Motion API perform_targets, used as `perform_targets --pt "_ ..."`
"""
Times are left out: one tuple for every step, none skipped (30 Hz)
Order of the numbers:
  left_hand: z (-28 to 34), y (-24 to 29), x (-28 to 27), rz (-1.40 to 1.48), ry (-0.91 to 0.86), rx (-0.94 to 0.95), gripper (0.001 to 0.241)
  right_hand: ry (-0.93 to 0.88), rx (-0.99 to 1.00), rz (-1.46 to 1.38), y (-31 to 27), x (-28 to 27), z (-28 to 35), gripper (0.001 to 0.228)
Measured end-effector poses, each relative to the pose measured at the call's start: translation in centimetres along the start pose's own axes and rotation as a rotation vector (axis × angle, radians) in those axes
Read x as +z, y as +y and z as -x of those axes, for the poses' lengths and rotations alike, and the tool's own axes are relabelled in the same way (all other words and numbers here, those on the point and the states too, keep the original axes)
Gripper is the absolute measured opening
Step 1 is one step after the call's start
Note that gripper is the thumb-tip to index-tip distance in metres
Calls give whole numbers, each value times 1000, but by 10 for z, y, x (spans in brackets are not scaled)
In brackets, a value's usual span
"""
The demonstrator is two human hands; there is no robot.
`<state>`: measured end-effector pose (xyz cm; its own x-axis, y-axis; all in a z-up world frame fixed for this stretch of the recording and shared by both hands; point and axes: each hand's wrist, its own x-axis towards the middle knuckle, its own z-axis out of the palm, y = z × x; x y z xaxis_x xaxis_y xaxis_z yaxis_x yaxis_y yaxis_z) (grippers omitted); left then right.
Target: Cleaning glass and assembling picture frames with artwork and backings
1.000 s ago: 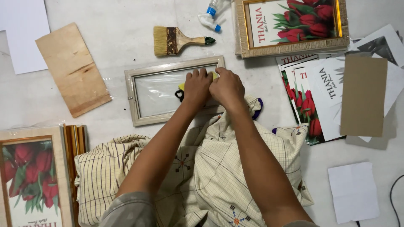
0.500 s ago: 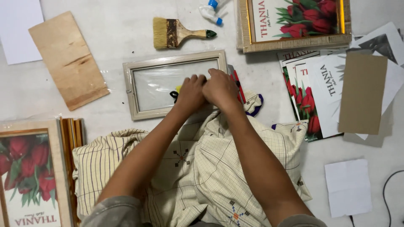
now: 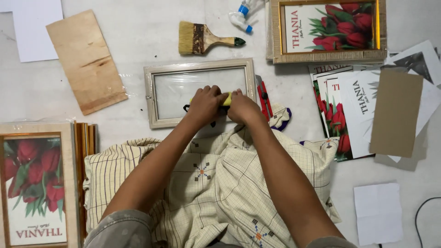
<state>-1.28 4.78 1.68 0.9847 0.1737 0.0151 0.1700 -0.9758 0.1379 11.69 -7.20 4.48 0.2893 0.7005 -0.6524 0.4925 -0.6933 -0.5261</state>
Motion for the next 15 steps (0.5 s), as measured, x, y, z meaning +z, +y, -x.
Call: perform_targets --pt "3 -3 7 0 3 -2 34 1 -2 4 -3 -2 4 77" --pt "6 -6 14 31 -28 32 32 -9 1 17 -6 -4 8 76" --pt "9 -9 21 62 -61 66 31 -21 3 28 -8 -6 11 76" --pt "12 -7 17 61 -59 64 31 -21 1 30 -9 -10 12 76" --pt "18 -6 12 72 -100 52 35 -26 35 13 -11 -12 12 76" --pt "23 -5 7 83 -141 40 40 -31 69 -4 -12 -14 12 77" --pt "23 -16 25 84 -142 35 40 -35 67 -1 -14 -16 16 77" --pt "23 -27 44 63 -154 -24 54 -20 72 2 -17 -18 19 78" --pt "21 -37 63 45 -163 -81 69 -2 80 6 -19 -22 23 79" --pt "17 -39 56 48 -161 -84 69 -4 80 11 -13 -17 14 79" --pt "13 -39 50 19 7 -134 54 0 70 -6 -5 -11 6 79" --pt "9 -39 44 -10 175 -185 41 4 59 -22 3 -6 -1 78" --pt "2 -41 44 -8 175 -185 41 4 61 -21 2 -6 -1 78" --pt "-4 -44 45 -63 254 -210 39 3 66 -11 2 -7 0 78" --pt "-10 -47 44 -120 332 -235 38 1 70 -3 0 -7 0 77"
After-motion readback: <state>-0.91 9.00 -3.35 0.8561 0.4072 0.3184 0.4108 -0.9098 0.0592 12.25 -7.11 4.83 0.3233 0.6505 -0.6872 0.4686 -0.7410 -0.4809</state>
